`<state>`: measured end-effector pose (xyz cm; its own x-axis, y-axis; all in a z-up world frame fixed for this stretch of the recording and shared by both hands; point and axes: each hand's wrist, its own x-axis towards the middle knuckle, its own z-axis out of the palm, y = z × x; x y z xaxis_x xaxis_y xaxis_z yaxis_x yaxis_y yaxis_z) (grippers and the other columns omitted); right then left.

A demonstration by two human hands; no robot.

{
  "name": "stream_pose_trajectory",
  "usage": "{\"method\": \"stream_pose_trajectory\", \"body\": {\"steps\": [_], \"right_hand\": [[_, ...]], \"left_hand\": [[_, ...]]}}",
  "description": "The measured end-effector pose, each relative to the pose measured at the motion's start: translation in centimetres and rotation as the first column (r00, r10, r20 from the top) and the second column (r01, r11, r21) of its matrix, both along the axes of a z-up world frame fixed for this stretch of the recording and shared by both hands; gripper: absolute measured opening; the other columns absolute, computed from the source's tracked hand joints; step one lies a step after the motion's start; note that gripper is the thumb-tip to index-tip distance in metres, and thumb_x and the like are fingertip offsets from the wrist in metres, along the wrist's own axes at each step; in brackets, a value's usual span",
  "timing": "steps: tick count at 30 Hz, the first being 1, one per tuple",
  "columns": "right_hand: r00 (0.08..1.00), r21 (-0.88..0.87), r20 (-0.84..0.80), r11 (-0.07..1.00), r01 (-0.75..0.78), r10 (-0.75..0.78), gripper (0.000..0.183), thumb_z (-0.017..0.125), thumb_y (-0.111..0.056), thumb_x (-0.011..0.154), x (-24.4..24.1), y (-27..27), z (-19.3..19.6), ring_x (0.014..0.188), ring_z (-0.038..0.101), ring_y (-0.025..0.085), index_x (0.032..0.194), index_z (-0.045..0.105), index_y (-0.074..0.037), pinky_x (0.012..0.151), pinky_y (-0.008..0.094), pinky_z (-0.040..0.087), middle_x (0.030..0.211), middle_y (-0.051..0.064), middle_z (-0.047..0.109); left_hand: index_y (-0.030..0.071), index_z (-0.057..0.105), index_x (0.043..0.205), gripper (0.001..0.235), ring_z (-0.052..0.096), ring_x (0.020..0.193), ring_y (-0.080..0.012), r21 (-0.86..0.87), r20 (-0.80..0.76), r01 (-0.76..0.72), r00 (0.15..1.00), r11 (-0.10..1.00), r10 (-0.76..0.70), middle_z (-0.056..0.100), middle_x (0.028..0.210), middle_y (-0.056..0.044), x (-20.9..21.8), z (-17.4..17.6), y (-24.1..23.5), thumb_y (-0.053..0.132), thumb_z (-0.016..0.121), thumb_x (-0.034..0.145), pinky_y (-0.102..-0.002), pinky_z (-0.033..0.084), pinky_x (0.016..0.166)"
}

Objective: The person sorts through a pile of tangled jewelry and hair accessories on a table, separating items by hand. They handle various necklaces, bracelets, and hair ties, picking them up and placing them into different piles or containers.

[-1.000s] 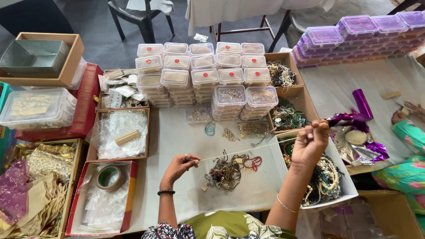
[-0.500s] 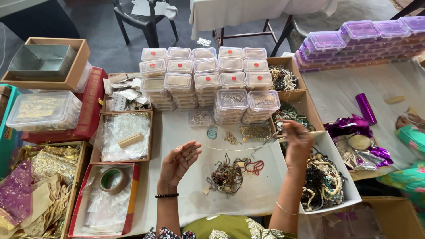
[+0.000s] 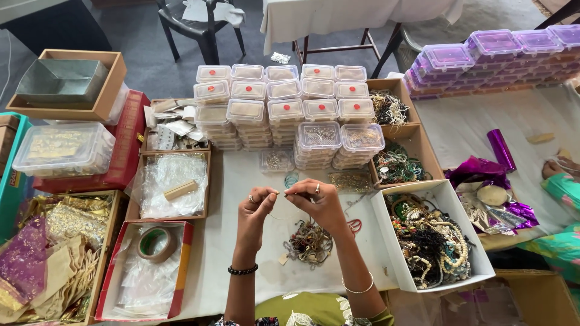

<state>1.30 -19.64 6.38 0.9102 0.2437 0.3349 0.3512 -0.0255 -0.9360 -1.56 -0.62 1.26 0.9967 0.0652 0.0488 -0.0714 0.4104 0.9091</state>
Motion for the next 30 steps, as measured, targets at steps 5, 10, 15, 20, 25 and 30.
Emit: {"method": "stream_pose_trajectory", "body": {"steps": [5,10,15,20,25,30], "right_hand": [[1.0,0.046,-0.023,0.999,-0.007,0.008,0.011,0.079,-0.001,0.089,-0.2,0.8,-0.3,0.073,0.057,0.001,0.1,0.079,0.0,0.06,0.02,0.046,0.095,0.001,0.07],[0.999,-0.013,-0.007,0.999,0.038,-0.038,0.011,0.08,-0.002,0.088,-0.2,1.1,-0.5,0.069,0.055,0.002,0.098,0.079,-0.001,0.059,0.02,0.046,0.094,0.001,0.071],[0.999,0.031,-0.021,0.999,0.025,-0.025,0.01,0.078,-0.002,0.089,-0.2,1.1,-0.5,0.072,0.056,0.001,0.099,0.078,0.0,0.06,0.02,0.046,0.095,0.0,0.07],[0.998,-0.025,0.019,0.998,0.056,-0.055,0.01,0.08,-0.003,0.088,-0.1,1.1,-0.1,0.069,0.053,0.002,0.098,0.078,0.0,0.059,0.021,0.045,0.093,0.0,0.07],[0.997,-0.095,0.024,0.992,0.079,-0.078,0.01,0.08,-0.006,0.088,-0.2,1.2,0.0,0.064,0.05,0.002,0.095,0.077,0.0,0.056,0.021,0.044,0.089,-0.001,0.069],[0.993,-0.149,0.084,0.985,0.09,-0.079,0.015,0.073,-0.014,0.096,0.0,1.2,-0.9,0.065,0.052,0.005,0.092,0.072,0.001,0.057,0.025,0.045,0.083,0.002,0.066]], "left_hand": [[0.004,0.072,0.096,0.006,0.045,0.084,-0.0052,0.057,0.063,-0.016,0.998,0.998,0.012,0.049,0.099,0.006,-0.6,2.2,-0.2,0.01,0.073,0.095,-0.023,0.042,0.078],[0.004,0.073,0.098,0.006,0.048,0.088,-0.0053,0.041,0.08,0.007,0.997,0.999,-0.01,0.053,0.101,0.004,-0.6,2.0,-0.4,0.009,0.072,0.095,-0.022,0.044,0.081],[0.004,0.074,0.097,0.006,0.047,0.087,-0.0051,0.049,0.067,-0.003,0.998,0.999,0.0,0.053,0.101,0.003,-0.5,2.0,-0.6,0.009,0.072,0.095,-0.022,0.042,0.077],[0.002,0.076,0.095,0.008,0.044,0.077,-0.0048,0.13,-0.008,-0.063,0.998,0.99,0.064,0.05,0.098,0.006,-0.7,3.1,-0.8,0.008,0.073,0.091,-0.023,0.039,0.065],[0.005,0.078,0.096,0.013,0.05,0.076,-0.0093,0.529,0.257,-0.32,0.943,0.786,0.211,0.059,0.088,0.002,-1.0,4.6,-1.2,0.009,0.078,0.084,-0.025,0.044,0.066],[0.006,0.078,0.099,0.018,0.056,0.076,-0.0114,0.567,0.307,-0.364,0.926,0.738,0.221,0.059,0.089,-0.001,-1.3,5.0,-1.9,0.006,0.079,0.08,-0.028,0.049,0.067]]}}
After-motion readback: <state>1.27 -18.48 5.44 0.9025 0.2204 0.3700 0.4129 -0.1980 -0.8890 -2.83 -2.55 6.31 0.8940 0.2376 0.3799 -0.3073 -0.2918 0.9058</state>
